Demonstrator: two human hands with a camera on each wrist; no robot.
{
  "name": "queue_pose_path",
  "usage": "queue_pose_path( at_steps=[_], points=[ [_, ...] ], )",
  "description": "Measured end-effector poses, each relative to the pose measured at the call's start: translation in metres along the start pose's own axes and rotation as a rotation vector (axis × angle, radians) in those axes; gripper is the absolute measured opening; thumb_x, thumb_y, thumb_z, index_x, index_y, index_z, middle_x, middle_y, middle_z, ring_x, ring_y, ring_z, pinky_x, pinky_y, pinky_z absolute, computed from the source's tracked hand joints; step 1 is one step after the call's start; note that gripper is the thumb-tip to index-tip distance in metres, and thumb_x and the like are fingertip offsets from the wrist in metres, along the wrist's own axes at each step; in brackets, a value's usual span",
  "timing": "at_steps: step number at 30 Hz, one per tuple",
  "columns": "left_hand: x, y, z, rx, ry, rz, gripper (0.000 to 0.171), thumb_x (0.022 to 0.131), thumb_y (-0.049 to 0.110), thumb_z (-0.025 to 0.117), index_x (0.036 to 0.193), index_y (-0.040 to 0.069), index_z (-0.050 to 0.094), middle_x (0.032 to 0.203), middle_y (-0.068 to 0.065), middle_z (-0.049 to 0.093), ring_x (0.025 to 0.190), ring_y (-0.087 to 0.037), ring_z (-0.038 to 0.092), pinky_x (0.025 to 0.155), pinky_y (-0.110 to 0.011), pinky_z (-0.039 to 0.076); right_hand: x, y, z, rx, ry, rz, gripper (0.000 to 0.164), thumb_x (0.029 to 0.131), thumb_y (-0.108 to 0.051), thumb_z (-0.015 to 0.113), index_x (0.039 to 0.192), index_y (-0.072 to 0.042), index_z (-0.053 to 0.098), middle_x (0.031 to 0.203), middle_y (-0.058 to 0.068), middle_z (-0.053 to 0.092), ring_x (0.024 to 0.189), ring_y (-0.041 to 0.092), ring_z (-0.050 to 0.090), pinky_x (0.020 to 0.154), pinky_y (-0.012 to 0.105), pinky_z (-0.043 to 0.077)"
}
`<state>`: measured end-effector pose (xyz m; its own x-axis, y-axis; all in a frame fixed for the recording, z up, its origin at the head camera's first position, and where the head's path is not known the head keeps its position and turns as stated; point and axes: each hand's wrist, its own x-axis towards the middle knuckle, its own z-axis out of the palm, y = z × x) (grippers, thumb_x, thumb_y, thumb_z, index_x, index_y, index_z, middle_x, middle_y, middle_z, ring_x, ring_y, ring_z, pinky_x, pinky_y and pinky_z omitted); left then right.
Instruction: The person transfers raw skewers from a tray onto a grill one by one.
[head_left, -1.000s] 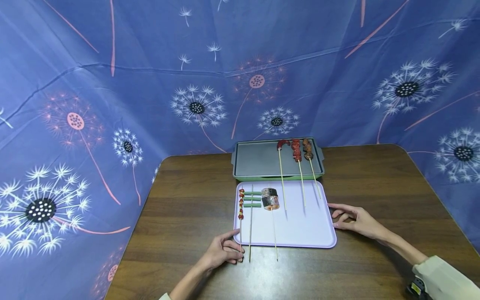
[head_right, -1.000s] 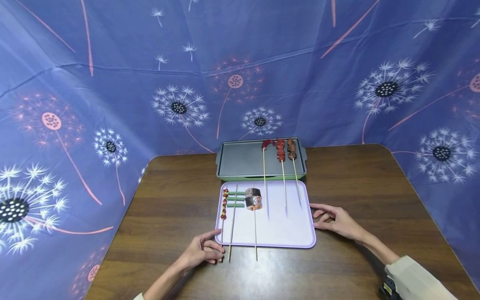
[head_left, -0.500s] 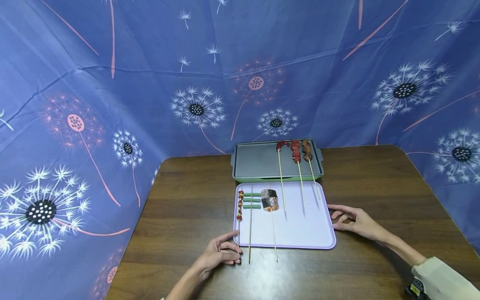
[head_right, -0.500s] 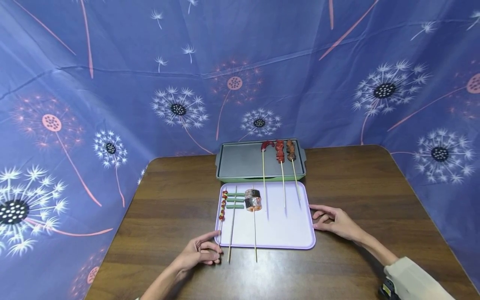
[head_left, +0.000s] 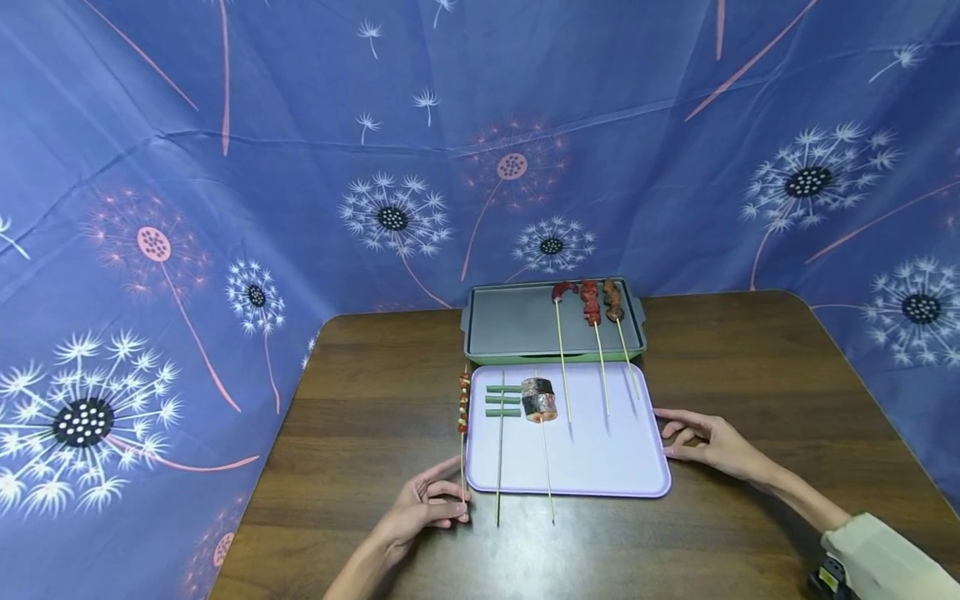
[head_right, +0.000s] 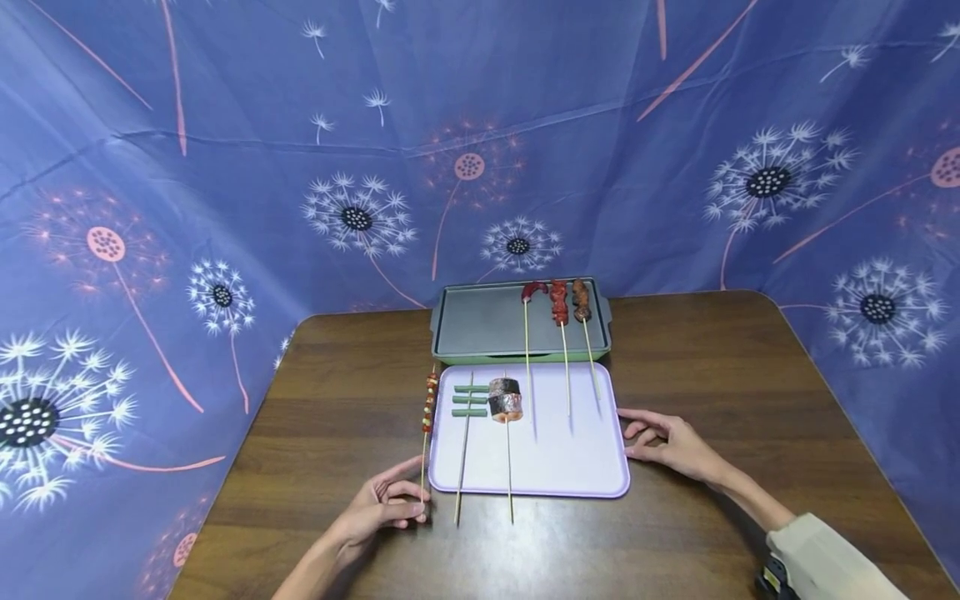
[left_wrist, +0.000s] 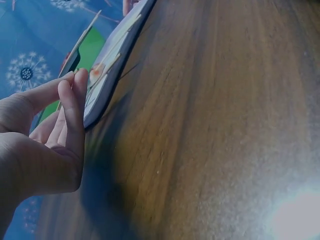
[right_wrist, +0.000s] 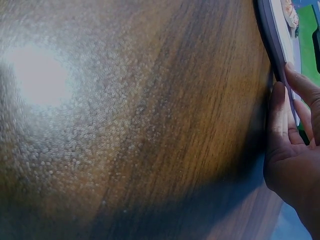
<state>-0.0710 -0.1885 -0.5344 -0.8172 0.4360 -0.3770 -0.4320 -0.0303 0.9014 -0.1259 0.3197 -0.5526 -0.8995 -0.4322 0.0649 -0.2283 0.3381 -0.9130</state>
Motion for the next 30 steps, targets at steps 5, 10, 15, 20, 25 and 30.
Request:
queue_pose_path(
  at_steps=[5,10,15,20,25,30],
  points=[
    [-0.003,0.007,-0.008,0.004,0.024,0.014,0.087,0.088,-0.003,0.073,0.159,-0.003,0.024,0.101,0.006,0.077,0.08,-0.008,0.075,0.063,-0.015,0.056,0.0,0.0,-0.001,0.001,0.004,-0.005,0.057,0.088,0.0,0.076,0.138,0.014,0.052,0.103,0.016,0.068,0.083,0.005,0.068,0.07,0.017,0.051],
    [-0.001,0.015,-0.016,0.02,0.066,0.018,0.086,0.089,-0.002,0.073,0.16,0.0,0.024,0.1,0.007,0.076,0.081,-0.007,0.074,0.062,-0.014,0.054,-0.001,0.002,-0.001,0.019,-0.001,-0.007,0.058,0.088,0.0,0.076,0.139,0.014,0.051,0.103,0.015,0.068,0.083,0.005,0.068,0.07,0.017,0.052],
    [0.001,0.023,-0.021,0.03,0.089,0.02,0.087,0.089,0.0,0.074,0.161,0.003,0.025,0.1,0.007,0.076,0.08,-0.008,0.074,0.061,-0.014,0.053,-0.001,0.003,-0.001,0.034,-0.004,0.002,0.058,0.089,0.0,0.076,0.139,0.014,0.051,0.103,0.014,0.068,0.083,0.003,0.068,0.068,0.019,0.054],
    [0.008,0.03,-0.024,0.05,0.095,0.037,0.086,0.09,0.002,0.074,0.161,0.006,0.026,0.101,0.007,0.076,0.081,-0.01,0.075,0.062,-0.016,0.054,0.0,0.003,0.0,0.033,-0.003,-0.001,0.058,0.088,0.0,0.076,0.139,0.014,0.051,0.103,0.014,0.067,0.083,0.003,0.068,0.069,0.018,0.054],
    [0.017,0.04,-0.025,0.075,0.105,0.055,0.085,0.091,0.003,0.074,0.162,0.007,0.027,0.1,0.008,0.076,0.081,-0.01,0.075,0.063,-0.017,0.054,0.0,0.003,0.0,0.018,0.005,-0.009,0.057,0.088,0.0,0.076,0.138,0.014,0.052,0.102,0.015,0.067,0.083,0.003,0.068,0.068,0.018,0.053],
    [0.028,0.052,-0.025,0.116,0.104,0.069,0.084,0.09,0.003,0.074,0.161,0.009,0.029,0.098,0.009,0.076,0.08,-0.01,0.075,0.063,-0.019,0.053,0.0,0.003,0.0,0.018,-0.002,-0.002,0.057,0.089,0.0,0.075,0.139,0.014,0.051,0.104,0.016,0.067,0.083,0.004,0.068,0.07,0.017,0.051]
  ],
)
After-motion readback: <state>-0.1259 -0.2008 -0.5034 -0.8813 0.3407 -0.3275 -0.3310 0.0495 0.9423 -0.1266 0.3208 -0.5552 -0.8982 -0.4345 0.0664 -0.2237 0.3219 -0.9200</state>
